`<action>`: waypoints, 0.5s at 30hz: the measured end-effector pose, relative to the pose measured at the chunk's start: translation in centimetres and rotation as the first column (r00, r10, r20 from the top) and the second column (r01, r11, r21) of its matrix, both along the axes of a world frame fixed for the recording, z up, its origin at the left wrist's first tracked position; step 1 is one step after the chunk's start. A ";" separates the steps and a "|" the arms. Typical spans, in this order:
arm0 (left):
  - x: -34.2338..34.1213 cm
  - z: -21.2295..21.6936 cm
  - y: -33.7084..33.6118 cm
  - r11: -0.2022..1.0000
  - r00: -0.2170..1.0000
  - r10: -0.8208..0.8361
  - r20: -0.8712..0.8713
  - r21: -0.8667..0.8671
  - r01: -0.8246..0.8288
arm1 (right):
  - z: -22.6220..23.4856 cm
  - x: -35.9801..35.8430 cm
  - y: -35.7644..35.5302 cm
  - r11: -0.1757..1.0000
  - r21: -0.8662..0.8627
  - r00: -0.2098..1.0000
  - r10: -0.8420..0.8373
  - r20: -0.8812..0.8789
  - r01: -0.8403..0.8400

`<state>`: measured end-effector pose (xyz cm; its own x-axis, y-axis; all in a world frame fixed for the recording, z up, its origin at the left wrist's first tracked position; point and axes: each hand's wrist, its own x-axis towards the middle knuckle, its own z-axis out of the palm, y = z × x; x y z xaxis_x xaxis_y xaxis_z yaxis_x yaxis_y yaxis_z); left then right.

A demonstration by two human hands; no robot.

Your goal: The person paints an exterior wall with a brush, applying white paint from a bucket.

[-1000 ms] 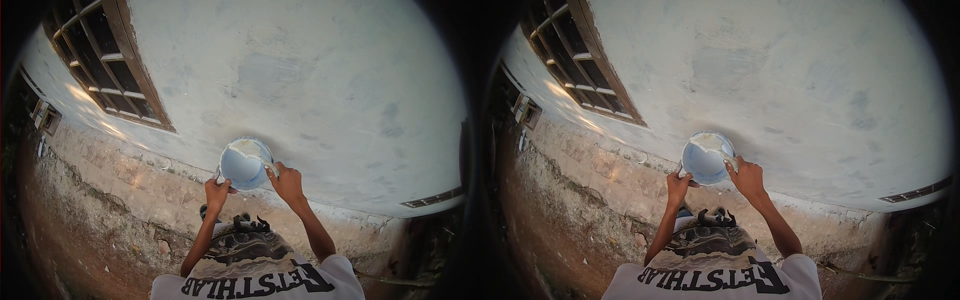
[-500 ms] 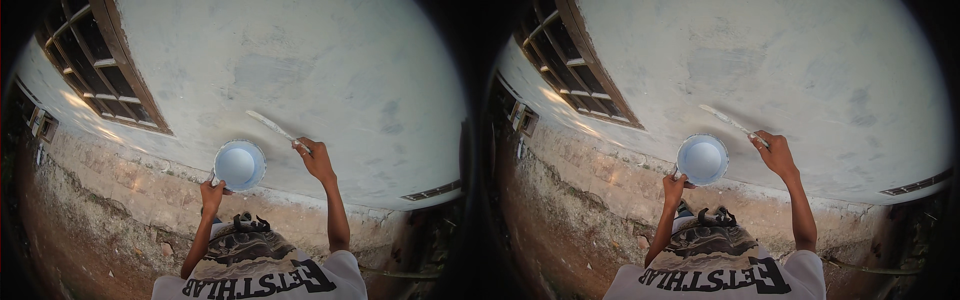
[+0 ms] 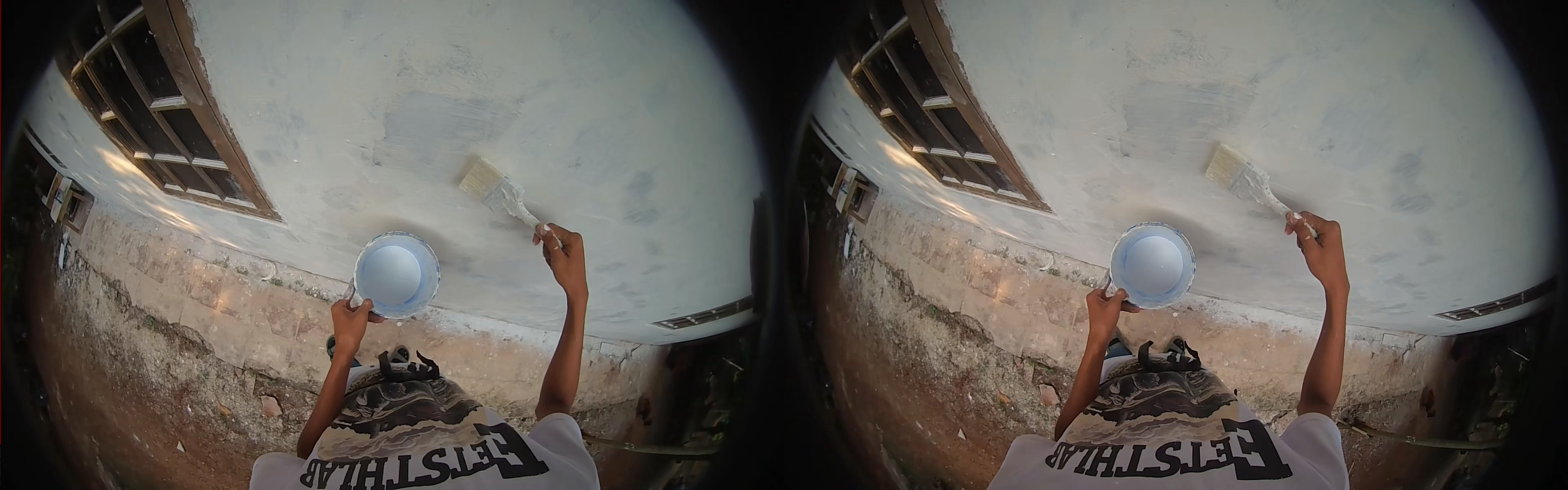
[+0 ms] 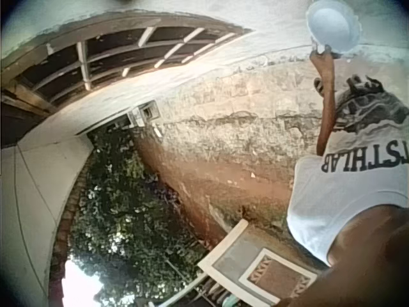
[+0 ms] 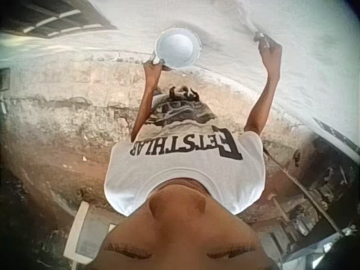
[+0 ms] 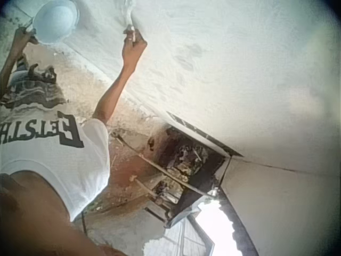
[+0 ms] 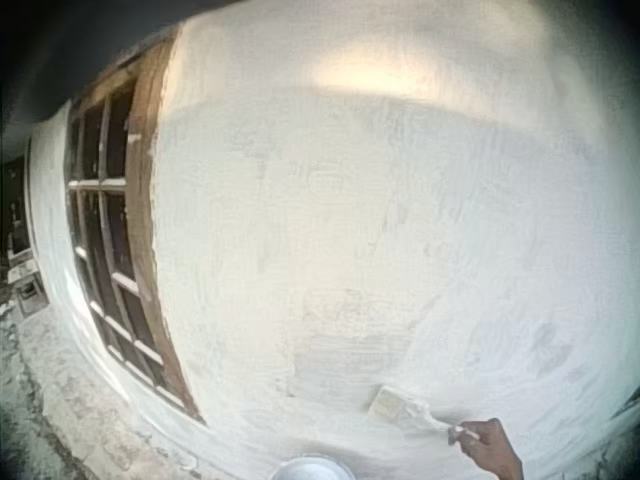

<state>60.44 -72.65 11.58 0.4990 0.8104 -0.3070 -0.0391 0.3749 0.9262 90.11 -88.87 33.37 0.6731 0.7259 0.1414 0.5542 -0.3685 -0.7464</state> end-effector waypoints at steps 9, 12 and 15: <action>0.5 -0.1 0.2 1.000 0.999 -0.013 -0.049 0.027 0.014 | 0.6 -0.3 4.2 0.990 -0.060 0.944 0.142 0.296 -0.130; 0.6 -0.2 0.2 1.000 0.998 -0.001 -0.057 0.026 0.002 | 1.2 0.9 2.0 0.998 0.031 0.961 0.047 0.273 -0.057; 0.8 -0.3 0.1 1.000 0.999 0.012 -0.046 0.006 -0.012 | 1.1 2.3 -1.1 0.999 0.020 0.983 -0.039 0.178 0.036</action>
